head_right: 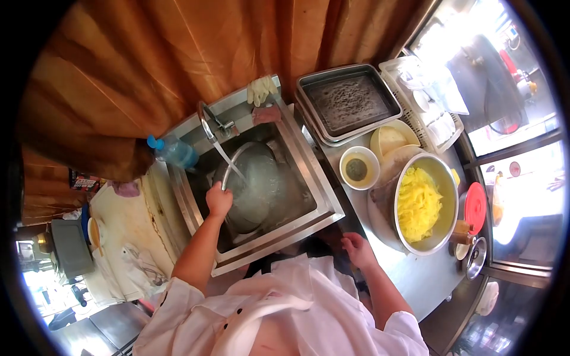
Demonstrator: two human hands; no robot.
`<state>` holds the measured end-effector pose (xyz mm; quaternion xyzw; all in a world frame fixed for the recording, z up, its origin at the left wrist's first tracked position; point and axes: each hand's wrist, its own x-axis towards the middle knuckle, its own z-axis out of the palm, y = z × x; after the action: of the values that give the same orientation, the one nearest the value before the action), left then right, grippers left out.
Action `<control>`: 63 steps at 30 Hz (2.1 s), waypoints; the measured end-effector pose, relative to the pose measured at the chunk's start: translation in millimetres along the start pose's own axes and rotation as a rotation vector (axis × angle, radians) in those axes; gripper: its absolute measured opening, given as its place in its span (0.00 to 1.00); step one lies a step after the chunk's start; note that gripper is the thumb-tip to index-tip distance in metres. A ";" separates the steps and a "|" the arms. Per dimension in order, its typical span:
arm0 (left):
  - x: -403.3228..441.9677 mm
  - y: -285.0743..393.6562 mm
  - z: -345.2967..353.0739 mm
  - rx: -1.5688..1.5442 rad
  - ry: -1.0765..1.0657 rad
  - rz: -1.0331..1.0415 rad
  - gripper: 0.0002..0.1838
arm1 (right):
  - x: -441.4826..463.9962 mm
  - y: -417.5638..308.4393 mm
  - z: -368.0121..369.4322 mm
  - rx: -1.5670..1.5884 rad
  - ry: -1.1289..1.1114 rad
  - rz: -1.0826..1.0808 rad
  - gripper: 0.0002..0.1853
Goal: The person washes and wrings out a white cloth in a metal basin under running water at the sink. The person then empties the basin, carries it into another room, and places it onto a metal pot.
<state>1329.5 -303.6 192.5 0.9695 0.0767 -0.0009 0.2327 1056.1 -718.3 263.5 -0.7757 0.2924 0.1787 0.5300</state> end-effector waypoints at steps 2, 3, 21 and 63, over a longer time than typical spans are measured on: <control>4.0 12.0 -13.1 0.054 -0.093 0.113 0.10 | 0.2 2.1 2.3 0.007 0.011 -0.024 0.17; 4.5 17.9 -19.5 0.058 -0.094 0.120 0.10 | 1.0 11.3 3.5 0.029 0.010 -0.013 0.16; -11.6 24.8 -108.7 0.095 0.168 0.880 0.07 | 8.5 -9.0 17.5 0.094 -0.044 0.000 0.16; -140.4 -32.8 -26.6 -1.648 0.098 -0.793 0.17 | 29.5 -64.6 25.5 -0.031 -0.156 -0.159 0.15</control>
<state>1185.0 -283.6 206.7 0.3982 0.3903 0.0155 0.8300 1121.1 -685.2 283.0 -0.7884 0.1850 0.2003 0.5515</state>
